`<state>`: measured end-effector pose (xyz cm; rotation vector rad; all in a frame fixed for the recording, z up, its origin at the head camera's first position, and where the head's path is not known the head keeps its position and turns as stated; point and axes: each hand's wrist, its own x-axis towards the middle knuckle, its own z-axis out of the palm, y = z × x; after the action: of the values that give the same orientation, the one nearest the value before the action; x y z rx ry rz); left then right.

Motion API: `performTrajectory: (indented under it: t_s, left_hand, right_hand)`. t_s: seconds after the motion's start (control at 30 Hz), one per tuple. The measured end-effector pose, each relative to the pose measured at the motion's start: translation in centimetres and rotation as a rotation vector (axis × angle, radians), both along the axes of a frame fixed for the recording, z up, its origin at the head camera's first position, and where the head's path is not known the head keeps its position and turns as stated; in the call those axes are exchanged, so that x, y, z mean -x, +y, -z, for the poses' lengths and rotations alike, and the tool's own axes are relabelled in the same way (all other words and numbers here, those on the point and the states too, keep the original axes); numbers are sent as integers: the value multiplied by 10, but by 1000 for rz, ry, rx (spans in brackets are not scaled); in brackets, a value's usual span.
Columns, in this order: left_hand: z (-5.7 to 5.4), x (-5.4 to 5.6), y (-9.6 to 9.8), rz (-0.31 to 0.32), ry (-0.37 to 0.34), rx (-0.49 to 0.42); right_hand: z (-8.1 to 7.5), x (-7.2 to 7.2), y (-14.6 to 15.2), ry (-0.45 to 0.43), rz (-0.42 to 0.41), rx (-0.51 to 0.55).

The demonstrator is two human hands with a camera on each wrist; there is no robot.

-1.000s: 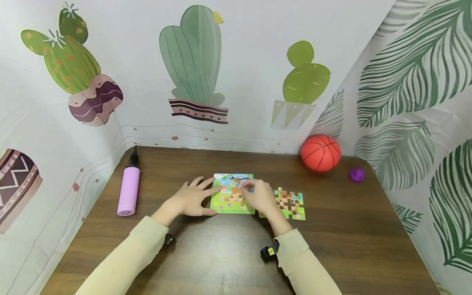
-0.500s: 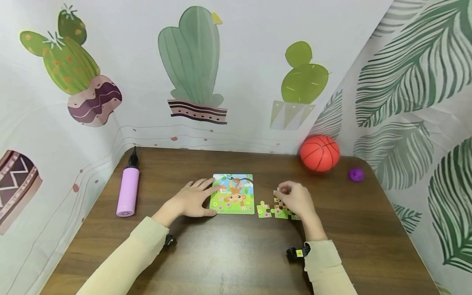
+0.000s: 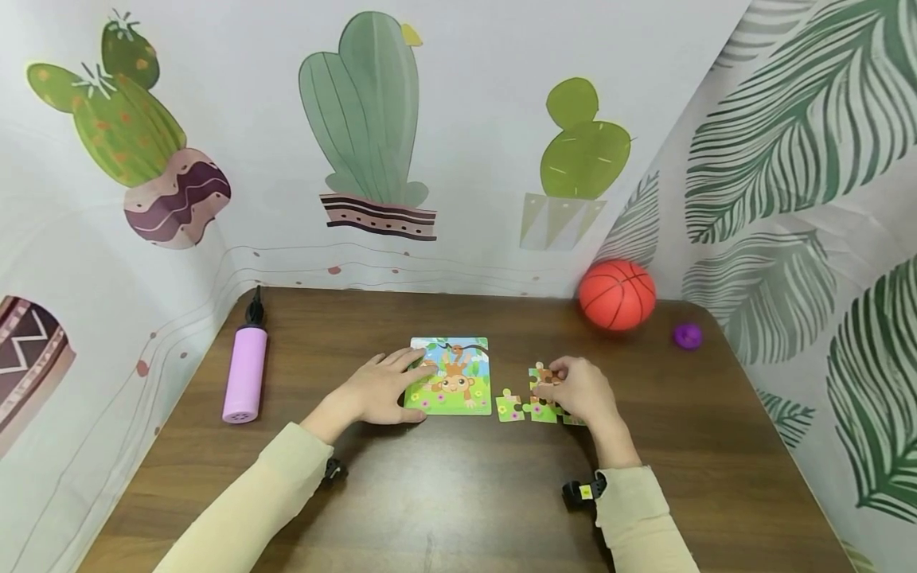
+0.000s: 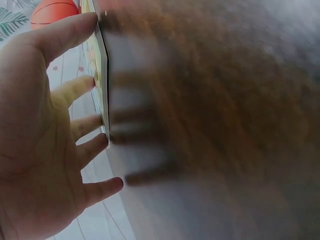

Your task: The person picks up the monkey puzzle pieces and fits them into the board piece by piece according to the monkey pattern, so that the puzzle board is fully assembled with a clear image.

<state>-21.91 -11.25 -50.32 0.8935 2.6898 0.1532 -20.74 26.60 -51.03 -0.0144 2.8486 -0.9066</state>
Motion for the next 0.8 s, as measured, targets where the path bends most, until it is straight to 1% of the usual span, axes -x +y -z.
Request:
performTrajectory:
  t_s: [0.17, 0.37, 0.6, 0.8]
  left_hand:
    - [1, 0, 0, 0, -5, 4]
    - [4, 0, -1, -2, -7, -4]
    - [7, 1, -2, 2, 7, 5]
    - [6, 1, -2, 8, 2, 1]
  right_hand:
    - [0, 1, 0, -17, 11, -24]
    - [-2, 3, -1, -28, 10, -10]
    - [0, 2, -3, 23, 15, -12]
    - [0, -1, -4, 74, 22, 2]
